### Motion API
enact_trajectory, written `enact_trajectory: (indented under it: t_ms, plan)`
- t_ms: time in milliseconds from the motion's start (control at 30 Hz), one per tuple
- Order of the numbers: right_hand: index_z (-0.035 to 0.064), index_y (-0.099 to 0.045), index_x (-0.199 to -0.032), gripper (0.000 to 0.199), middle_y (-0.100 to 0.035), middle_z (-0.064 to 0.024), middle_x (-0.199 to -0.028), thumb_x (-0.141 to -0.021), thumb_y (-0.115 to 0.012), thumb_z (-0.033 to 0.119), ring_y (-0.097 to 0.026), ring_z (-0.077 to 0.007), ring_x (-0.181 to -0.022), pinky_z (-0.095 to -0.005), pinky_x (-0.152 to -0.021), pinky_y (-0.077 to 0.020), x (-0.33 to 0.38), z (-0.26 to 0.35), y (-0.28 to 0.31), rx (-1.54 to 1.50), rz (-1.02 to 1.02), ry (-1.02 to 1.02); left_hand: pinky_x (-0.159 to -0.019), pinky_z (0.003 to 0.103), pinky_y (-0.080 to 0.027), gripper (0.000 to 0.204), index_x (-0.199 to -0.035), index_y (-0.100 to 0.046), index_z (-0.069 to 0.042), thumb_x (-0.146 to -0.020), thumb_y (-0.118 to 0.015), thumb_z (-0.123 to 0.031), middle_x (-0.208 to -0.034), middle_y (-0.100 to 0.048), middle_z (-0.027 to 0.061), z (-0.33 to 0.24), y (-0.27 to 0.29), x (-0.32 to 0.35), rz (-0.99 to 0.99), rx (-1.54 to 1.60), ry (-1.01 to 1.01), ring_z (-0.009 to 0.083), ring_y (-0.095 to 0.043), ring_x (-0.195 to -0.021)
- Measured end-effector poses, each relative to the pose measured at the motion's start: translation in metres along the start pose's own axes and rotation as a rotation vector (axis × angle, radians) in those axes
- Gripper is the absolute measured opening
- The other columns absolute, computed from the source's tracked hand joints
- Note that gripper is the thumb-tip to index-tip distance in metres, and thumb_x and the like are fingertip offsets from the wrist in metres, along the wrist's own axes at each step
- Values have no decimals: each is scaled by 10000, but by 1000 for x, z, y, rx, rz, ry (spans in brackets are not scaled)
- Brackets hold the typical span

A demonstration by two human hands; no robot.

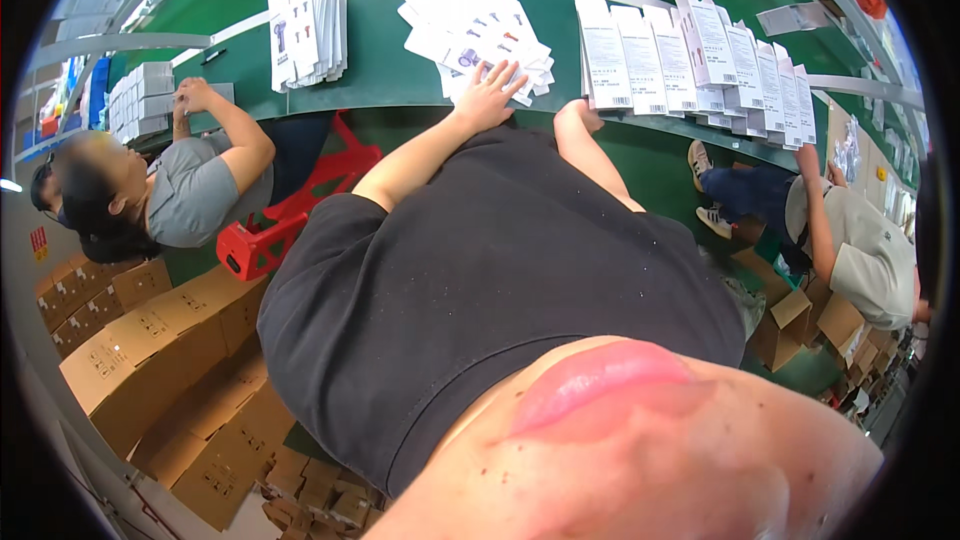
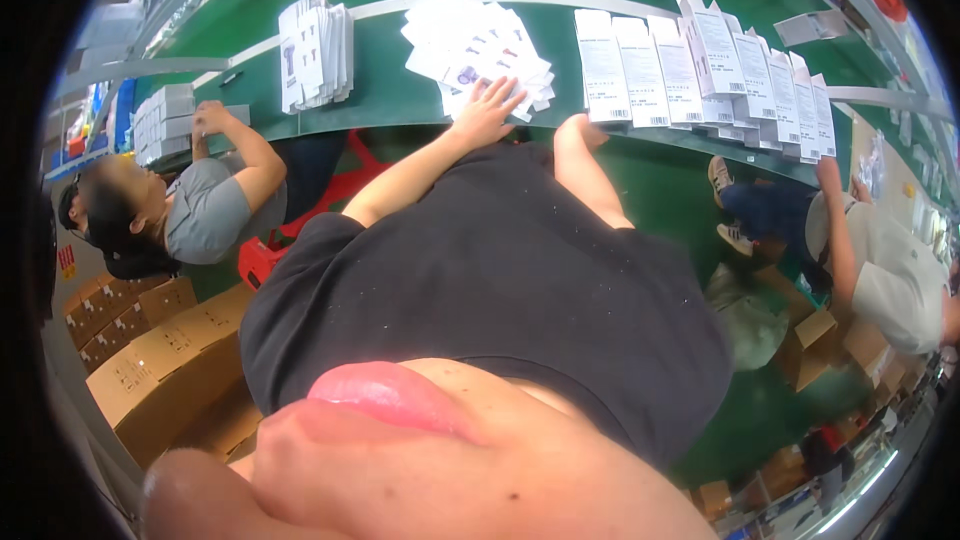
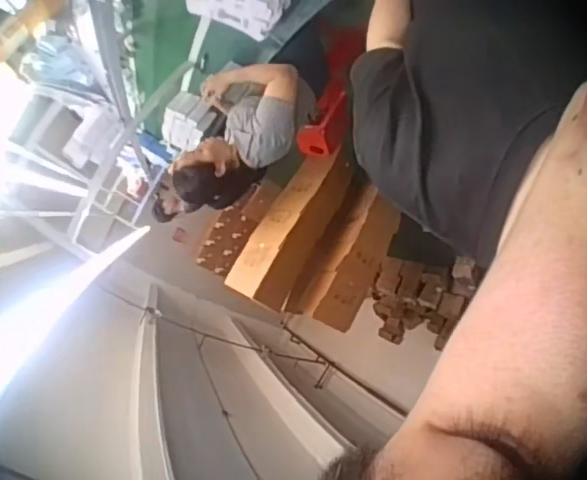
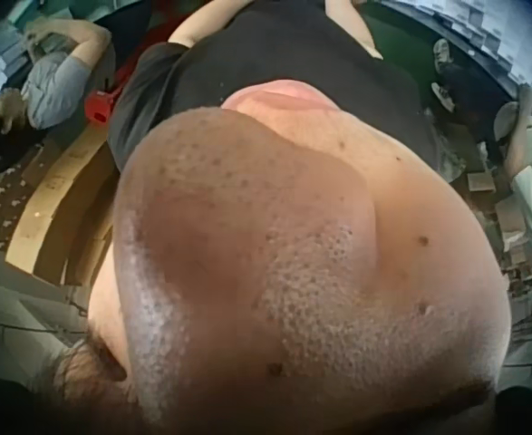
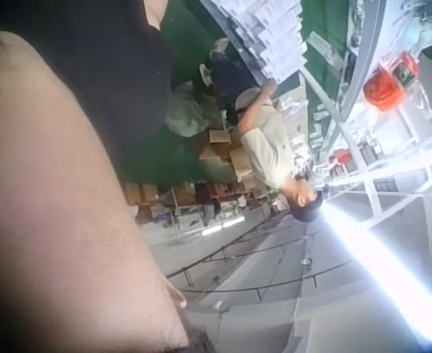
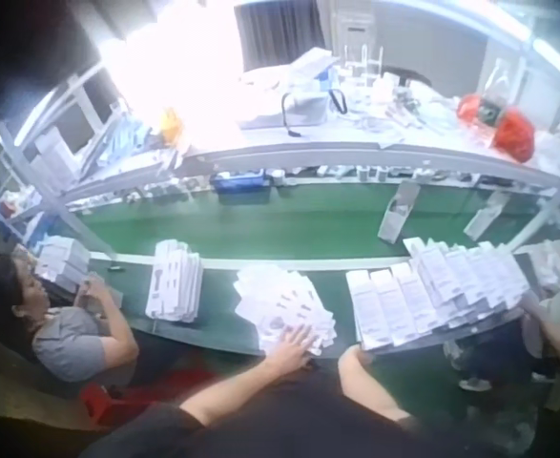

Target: The person repeatedly takes flat cardboard templates from a pile, folds them into boxes by hand, and places the assembled boxes on the table.

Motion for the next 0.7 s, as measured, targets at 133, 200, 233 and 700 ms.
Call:
enact_trajectory:
  t_ms: [133,200,233,700]
  plan:
    - [-68,-624,-1151,334,-698,-243,-1067,-959,-557,197,-713,-325,-876,-382,-713,-602,-19,11,-12,-102,107,220,-1193,524,-241,707,-1483,-437,-94,-856,-687,-304,-1575,-344,170,4,7,-8,-79,-15,-1,356,-290,-1480]
    - [-19,-621,-1198,395,-693,-185,-1049,-981,-535,300,-690,-282,-868,-364,-721,-588,-41,0,-40,-396,427,198,-1067,477,-371,563,-1316,-569,-115,-807,-679,-328,-1370,-520,147,6,19,-3,-259,13,-16,338,-482,-1301]
    - [31,-618,-1244,456,-688,-127,-1032,-1003,-514,404,-667,-240,-860,-346,-729,-575,-52,1,-55,-689,711,122,-1033,454,-394,499,-1249,-597,-119,-797,-674,-319,-1290,-551,133,4,19,-8,-242,12,-38,325,-515,-1240]
    - [-19,-311,-1516,1058,-342,-249,-1534,-696,-898,303,-424,-396,-1367,-418,-1145,-342,226,74,99,72,721,2057,-791,303,-522,312,-1230,-626,-81,-919,-606,-51,-965,-690,71,3,217,59,-883,874,131,205,-669,-853]
Point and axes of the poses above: each hand's wrist, its own x-axis away from the middle knuckle, its own y-axis out of the back of the hand, z = x × y, the point moved 7 cm from there along -x, towards the middle knuckle
